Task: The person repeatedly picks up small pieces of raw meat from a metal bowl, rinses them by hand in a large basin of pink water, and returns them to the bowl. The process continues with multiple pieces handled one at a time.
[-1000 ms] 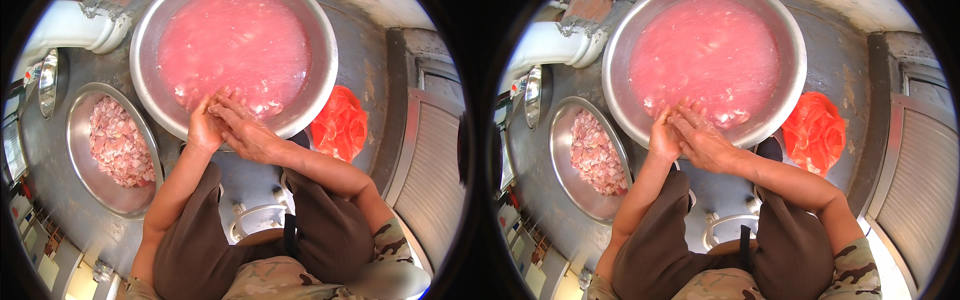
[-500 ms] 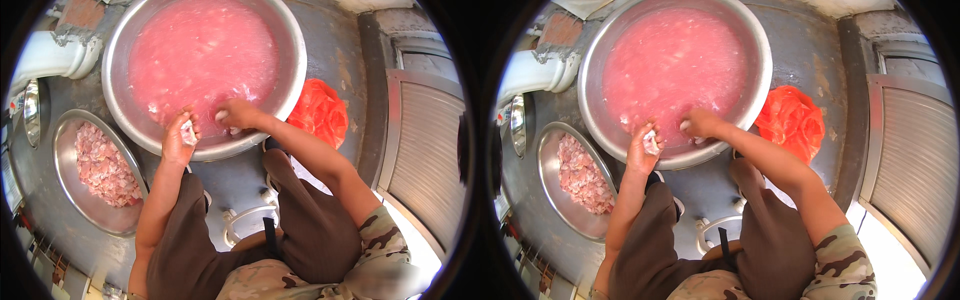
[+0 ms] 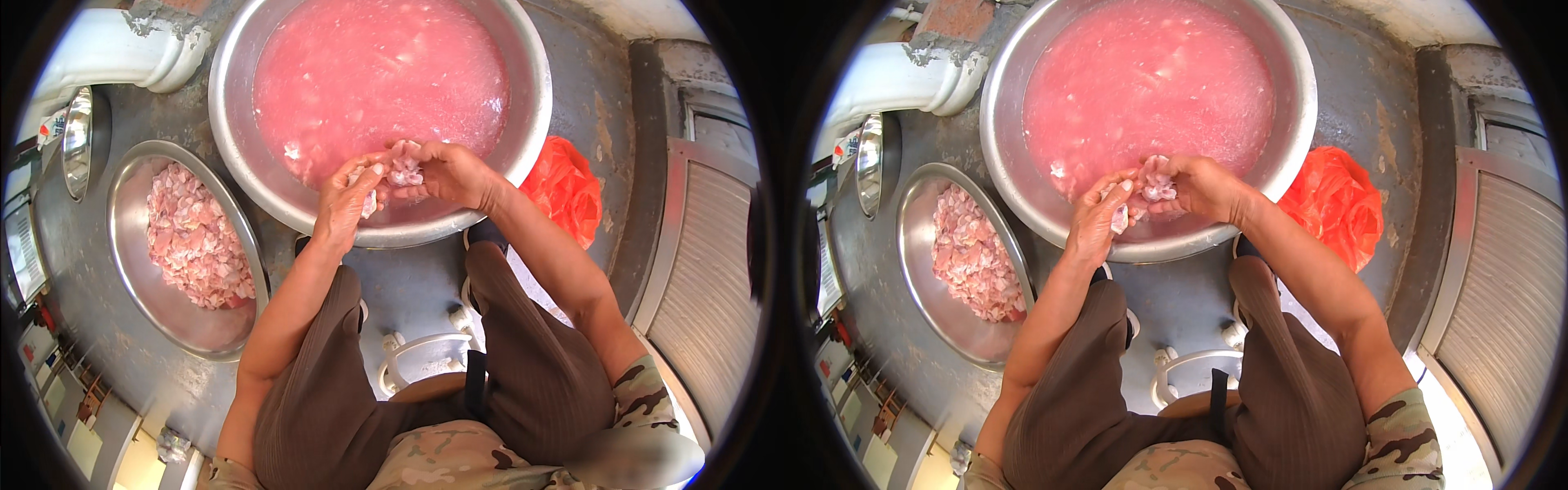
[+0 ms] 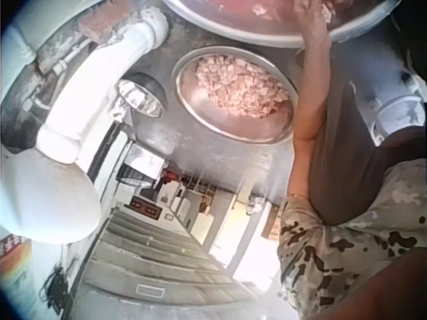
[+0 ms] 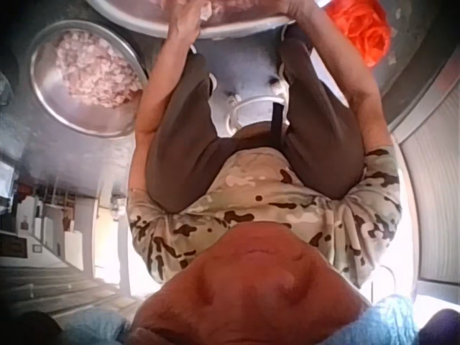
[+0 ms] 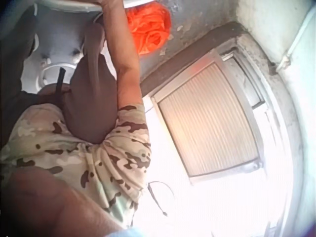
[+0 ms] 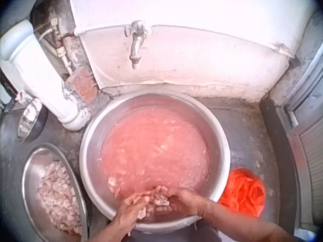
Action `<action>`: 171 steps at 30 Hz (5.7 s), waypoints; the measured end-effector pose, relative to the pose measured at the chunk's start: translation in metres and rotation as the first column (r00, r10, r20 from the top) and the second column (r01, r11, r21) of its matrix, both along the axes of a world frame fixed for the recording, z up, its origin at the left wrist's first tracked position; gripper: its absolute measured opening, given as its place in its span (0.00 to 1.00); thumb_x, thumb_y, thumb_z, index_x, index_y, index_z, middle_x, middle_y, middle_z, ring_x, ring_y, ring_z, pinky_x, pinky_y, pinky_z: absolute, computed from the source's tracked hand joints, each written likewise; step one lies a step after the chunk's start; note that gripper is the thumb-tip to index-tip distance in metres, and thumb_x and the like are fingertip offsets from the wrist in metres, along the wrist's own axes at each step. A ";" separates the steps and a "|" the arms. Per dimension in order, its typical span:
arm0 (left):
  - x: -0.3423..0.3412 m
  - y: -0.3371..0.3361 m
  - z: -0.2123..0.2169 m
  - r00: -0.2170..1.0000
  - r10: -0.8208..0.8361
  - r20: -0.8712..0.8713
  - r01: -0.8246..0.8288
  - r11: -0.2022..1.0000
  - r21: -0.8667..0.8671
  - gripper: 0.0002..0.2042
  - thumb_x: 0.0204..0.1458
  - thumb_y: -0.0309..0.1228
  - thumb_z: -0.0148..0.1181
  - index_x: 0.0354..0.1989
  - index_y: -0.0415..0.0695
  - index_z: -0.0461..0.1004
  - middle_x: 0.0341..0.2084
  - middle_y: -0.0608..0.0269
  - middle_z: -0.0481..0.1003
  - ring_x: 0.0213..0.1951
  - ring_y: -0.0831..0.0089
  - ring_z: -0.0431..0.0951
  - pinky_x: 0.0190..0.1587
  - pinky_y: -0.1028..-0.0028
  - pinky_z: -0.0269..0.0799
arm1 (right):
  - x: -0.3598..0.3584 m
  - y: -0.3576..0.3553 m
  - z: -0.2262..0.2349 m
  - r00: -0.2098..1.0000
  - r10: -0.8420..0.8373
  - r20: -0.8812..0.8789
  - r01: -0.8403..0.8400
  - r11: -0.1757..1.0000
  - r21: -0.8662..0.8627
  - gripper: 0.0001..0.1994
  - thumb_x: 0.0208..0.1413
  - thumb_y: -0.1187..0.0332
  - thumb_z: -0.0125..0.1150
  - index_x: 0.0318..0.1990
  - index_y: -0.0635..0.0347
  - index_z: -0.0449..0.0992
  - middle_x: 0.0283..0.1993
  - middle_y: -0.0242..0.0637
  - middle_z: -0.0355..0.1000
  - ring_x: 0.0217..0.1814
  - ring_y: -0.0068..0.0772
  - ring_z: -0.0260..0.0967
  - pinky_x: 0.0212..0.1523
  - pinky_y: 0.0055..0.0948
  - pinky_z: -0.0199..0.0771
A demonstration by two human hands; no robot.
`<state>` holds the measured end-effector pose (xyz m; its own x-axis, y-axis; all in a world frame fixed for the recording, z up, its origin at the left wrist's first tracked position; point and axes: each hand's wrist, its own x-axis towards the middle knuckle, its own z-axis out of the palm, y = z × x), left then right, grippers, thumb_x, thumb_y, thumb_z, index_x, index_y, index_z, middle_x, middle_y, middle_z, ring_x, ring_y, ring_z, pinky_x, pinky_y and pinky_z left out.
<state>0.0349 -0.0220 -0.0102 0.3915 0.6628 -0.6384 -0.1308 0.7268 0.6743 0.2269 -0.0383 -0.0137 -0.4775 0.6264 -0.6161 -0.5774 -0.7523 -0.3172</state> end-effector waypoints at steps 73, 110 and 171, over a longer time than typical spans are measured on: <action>-0.011 0.004 0.002 0.856 0.153 0.494 -0.063 0.979 -0.195 0.22 0.55 0.33 0.49 0.59 0.42 0.60 0.49 0.61 0.69 0.49 0.68 0.71 0.54 0.64 0.67 | -0.035 -0.022 0.032 0.701 -0.385 0.601 -0.203 0.700 0.685 0.23 0.54 0.82 0.43 0.59 0.62 0.57 0.50 0.45 0.69 0.50 0.31 0.69 0.50 0.30 0.70; -0.044 0.015 0.006 0.729 0.424 0.537 -0.228 0.891 -0.393 0.19 0.49 0.20 0.53 0.52 0.42 0.65 0.37 0.61 0.71 0.36 0.71 0.72 0.35 0.72 0.71 | -0.005 -0.012 -0.012 0.258 -0.076 0.963 -0.731 0.637 0.246 0.20 0.49 0.71 0.58 0.51 0.63 0.66 0.50 0.50 0.67 0.49 0.47 0.67 0.50 0.37 0.68; -0.023 0.015 -0.002 0.945 0.028 0.326 0.042 0.978 -0.204 0.10 0.53 0.30 0.55 0.43 0.46 0.69 0.42 0.61 0.72 0.45 0.71 0.72 0.47 0.67 0.70 | -0.010 -0.004 0.020 0.834 0.081 0.545 -0.283 0.912 0.298 0.21 0.52 0.72 0.57 0.54 0.62 0.64 0.44 0.33 0.68 0.46 0.22 0.65 0.43 0.21 0.68</action>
